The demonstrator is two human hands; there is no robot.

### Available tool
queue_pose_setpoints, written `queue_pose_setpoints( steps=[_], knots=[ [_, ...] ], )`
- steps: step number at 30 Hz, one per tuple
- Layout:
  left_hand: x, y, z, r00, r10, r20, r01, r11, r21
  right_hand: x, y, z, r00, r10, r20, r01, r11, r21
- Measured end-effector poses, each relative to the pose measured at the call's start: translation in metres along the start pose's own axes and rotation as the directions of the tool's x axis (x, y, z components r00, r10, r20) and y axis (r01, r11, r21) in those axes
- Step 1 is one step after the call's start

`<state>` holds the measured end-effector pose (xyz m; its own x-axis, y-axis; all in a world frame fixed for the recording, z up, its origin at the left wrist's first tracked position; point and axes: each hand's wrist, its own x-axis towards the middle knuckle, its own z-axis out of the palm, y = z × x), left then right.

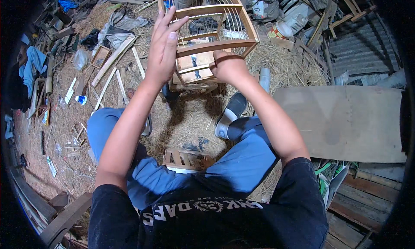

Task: The person assembles and refines a wooden birdcage by hand, using a knife to shave and fit wooden strips into the frame, and inserting thin dowels to form the cage walls.

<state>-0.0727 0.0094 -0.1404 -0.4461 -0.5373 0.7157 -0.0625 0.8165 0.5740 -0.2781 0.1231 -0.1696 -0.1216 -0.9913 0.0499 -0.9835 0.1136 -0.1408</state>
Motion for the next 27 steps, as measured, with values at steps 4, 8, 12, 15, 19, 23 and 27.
queue_pose_setpoints(
  steps=[4, 8, 12, 15, 19, 23, 27],
  knots=[
    [-0.0007, 0.0005, -0.0017, 1.0, 0.008, 0.001, -0.008, 1.0, 0.015, -0.0002, -0.0048, -0.0034, 0.998, 0.055, 0.036, -0.056, 0.998, 0.03],
    [-0.0011, -0.0004, -0.002, 1.0, 0.023, 0.002, -0.023, 0.999, 0.025, -0.0004, -0.0031, 0.0004, 0.998, 0.055, 0.024, -0.056, 0.998, 0.028],
    [-0.0013, -0.0002, -0.0021, 1.0, 0.025, 0.001, -0.025, 0.999, 0.023, -0.0012, -0.001, 0.0041, 0.998, 0.054, 0.029, -0.054, 0.999, 0.006],
    [-0.002, 0.0001, -0.0023, 1.0, 0.013, 0.003, -0.013, 1.0, 0.018, -0.0015, -0.0012, 0.0054, 0.996, 0.082, 0.032, -0.083, 0.996, 0.013],
    [-0.0027, -0.0012, -0.0023, 1.0, 0.021, -0.003, -0.021, 1.0, 0.013, -0.0033, -0.0042, 0.001, 0.995, 0.096, 0.028, -0.097, 0.995, 0.028],
    [-0.0014, 0.0, -0.0031, 0.999, 0.036, -0.011, -0.036, 0.999, 0.001, -0.0028, -0.0015, 0.0027, 0.995, 0.09, 0.037, -0.091, 0.996, 0.025],
    [0.0, 0.0011, -0.0035, 0.999, 0.036, 0.0, -0.036, 0.999, -0.012, -0.0044, 0.0008, 0.0048, 0.996, 0.084, 0.011, -0.084, 0.996, 0.036]
  ],
)
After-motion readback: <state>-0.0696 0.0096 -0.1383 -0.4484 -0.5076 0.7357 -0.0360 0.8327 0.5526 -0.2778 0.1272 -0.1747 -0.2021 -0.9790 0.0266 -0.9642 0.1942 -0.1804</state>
